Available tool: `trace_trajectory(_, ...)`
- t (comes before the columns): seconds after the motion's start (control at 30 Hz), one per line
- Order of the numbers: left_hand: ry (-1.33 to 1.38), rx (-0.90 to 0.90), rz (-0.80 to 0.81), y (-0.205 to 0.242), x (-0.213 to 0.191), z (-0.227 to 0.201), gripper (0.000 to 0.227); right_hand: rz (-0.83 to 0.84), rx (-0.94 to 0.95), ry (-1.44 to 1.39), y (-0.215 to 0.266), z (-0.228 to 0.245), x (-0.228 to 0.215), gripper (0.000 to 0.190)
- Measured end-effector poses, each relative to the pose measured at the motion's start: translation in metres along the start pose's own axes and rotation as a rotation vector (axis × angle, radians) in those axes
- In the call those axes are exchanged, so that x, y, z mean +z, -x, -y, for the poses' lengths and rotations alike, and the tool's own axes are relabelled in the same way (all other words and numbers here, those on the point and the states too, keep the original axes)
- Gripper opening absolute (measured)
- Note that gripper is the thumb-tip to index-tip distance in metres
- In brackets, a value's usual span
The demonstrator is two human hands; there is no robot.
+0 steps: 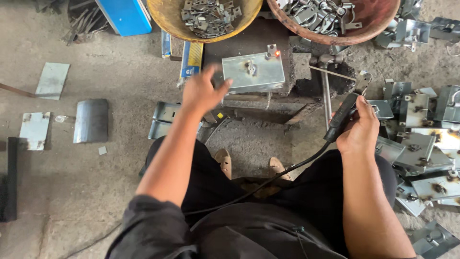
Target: The person sits on the floor and welds small metal brackets onto rectangular metal plates using a welding torch. They pick up brackets from a yellow bowl, place them on the plates, and weld them in place, occasionally flipping the plates to weld different sides.
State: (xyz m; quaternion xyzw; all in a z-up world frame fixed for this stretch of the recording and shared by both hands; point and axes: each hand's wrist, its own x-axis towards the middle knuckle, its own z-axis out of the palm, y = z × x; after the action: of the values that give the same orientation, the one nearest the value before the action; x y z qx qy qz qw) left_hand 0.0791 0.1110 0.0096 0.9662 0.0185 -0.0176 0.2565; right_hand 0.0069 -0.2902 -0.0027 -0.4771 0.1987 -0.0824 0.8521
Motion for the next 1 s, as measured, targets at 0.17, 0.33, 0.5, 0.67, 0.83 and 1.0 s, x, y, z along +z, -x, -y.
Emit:
trace_trajectory(0.17,0.036,-0.119,0.538,0.055,0.068,0.012,0.04,0.063,-0.063,0.001,-0.001,-0.01,0.007,0.021)
trace_trajectory(0.33,0.376,-0.057,0.683,0.067,0.107,0.01,0.031,0.064,-0.097,0.027,0.001,-0.02,0.014,0.028)
trace_trajectory(0.5,0.349,-0.015,0.29,0.057,0.087,-0.012,0.019,0.089,-0.106,0.03,0.005,-0.023,0.021,0.028)
trace_trajectory(0.67,0.625,-0.05,-0.003,0.054,0.057,-0.023,0.013,0.131,-0.095,0.025,0.012,-0.026,0.03,0.031)
trace_trajectory(0.83,0.952,-0.197,-0.148,0.051,0.054,-0.022,0.021,0.199,-0.062,0.019,0.026,-0.028,0.037,0.033)
trace_trajectory(1.0,1.105,-0.112,-0.139,0.046,0.062,-0.016,0.023,0.277,-0.054,0.013,0.036,-0.03,0.043,0.042)
